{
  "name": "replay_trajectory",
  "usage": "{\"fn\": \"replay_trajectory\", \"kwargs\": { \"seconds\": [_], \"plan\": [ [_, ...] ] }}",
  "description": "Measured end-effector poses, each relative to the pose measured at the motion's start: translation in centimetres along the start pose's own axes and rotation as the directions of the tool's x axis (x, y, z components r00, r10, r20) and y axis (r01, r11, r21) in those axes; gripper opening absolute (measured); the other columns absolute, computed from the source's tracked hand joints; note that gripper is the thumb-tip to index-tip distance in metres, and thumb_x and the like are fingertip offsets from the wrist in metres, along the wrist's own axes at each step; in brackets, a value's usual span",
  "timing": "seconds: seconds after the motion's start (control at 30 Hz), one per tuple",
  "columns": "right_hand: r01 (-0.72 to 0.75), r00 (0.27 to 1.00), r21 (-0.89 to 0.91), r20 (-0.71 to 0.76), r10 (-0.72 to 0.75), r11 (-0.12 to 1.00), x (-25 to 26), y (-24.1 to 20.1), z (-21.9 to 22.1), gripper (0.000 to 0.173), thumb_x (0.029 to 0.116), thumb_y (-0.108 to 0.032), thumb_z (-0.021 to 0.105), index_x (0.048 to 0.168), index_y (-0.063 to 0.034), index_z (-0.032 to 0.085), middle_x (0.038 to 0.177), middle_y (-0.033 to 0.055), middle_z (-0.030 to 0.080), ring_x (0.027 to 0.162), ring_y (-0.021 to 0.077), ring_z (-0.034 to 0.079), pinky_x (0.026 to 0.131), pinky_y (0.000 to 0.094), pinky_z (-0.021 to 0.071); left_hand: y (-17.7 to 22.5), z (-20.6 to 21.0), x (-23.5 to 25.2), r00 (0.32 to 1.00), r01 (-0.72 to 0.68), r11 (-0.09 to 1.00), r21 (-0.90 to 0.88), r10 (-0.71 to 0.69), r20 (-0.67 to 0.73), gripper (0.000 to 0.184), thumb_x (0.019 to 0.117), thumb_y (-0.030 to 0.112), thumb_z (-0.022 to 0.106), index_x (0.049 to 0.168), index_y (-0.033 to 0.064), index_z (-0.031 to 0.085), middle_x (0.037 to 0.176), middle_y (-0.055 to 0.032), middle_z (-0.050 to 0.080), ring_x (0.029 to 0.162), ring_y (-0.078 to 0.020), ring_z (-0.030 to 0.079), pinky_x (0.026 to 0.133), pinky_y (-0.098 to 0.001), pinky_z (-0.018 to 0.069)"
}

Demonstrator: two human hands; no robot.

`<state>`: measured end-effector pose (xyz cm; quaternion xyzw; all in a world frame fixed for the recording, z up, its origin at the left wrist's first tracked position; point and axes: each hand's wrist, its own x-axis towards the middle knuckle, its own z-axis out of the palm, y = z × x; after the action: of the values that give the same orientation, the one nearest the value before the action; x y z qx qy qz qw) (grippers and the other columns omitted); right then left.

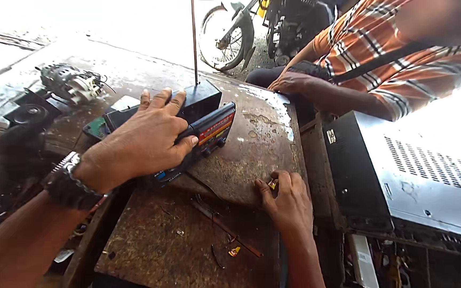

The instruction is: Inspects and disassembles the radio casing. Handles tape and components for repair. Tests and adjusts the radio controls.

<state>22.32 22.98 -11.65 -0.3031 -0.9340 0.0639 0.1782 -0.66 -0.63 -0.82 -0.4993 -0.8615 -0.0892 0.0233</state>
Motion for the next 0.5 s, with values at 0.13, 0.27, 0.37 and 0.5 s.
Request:
{"fn": "replay_trajectory", "kwargs": {
  "seconds": [0.13,0.27,0.37,0.5],
  "plan": [
    [0.069,0.996,0.021,-0.058,-0.068,0.997,1.9,-0.1,1.9,0.023,0.1004,-0.021,0.061,0.11,-0.0035,0.072,0.105,0.0202,0.065,0.101,0.0378,0.066,0.085,0.0505,0.0566,0.3,0.3,-0.5,0.998,-0.023,0.998,-0.059,0.019,-0.064,0.052,0.0996,0.048,0.039,0.086,0.0147,0.076,0.164,-0.0183,0.035,0.152,-0.0442,0.027,0.119,-0.0725,0.0158],
    [0.07,0.996,-0.014,0.06,-0.069,0.997,5.6,-0.9,1.4,0.021,0.1002,-0.019,0.062,0.112,-0.0041,0.072,0.11,0.0236,0.064,0.106,0.0421,0.064,0.086,0.0547,0.0559,0.4,0.3,-0.6,0.999,-0.027,0.998,-0.057,0.025,-0.046,0.051,0.0985,0.055,0.04,0.093,0.0216,0.079,0.168,-0.0162,0.027,0.155,-0.0431,0.021,0.12,-0.072,0.0144],
    [0.25,0.963,0.141,-0.142,-0.23,0.958,7.3,-2.6,-0.3,0.035,0.0944,-0.031,0.07,0.119,-0.0059,0.07,0.117,0.0218,0.064,0.114,0.0417,0.061,0.092,0.0583,0.0533,0.2,0.3,-0.6,0.999,-0.036,0.998,-0.05,0.034,-0.033,0.051,0.0981,0.06,0.041,0.096,0.0256,0.079,0.169,-0.0149,0.025,0.155,-0.0424,0.02,0.12,-0.0712,0.0139],
    [0.627,0.767,0.194,-0.327,-0.552,0.755,9.6,-6.8,-2.1,0.051,0.0904,-0.041,0.072,0.138,-0.0243,0.064,0.143,0.0083,0.055,0.127,0.031,0.051,0.098,0.049,0.0473,-0.1,0.3,-0.6,0.998,-0.059,0.996,-0.059,0.057,-0.027,0.05,0.0981,0.06,0.042,0.096,0.0272,0.079,0.17,-0.0129,0.023,0.156,-0.0401,0.019,0.121,-0.071,0.014]
  ]
}}
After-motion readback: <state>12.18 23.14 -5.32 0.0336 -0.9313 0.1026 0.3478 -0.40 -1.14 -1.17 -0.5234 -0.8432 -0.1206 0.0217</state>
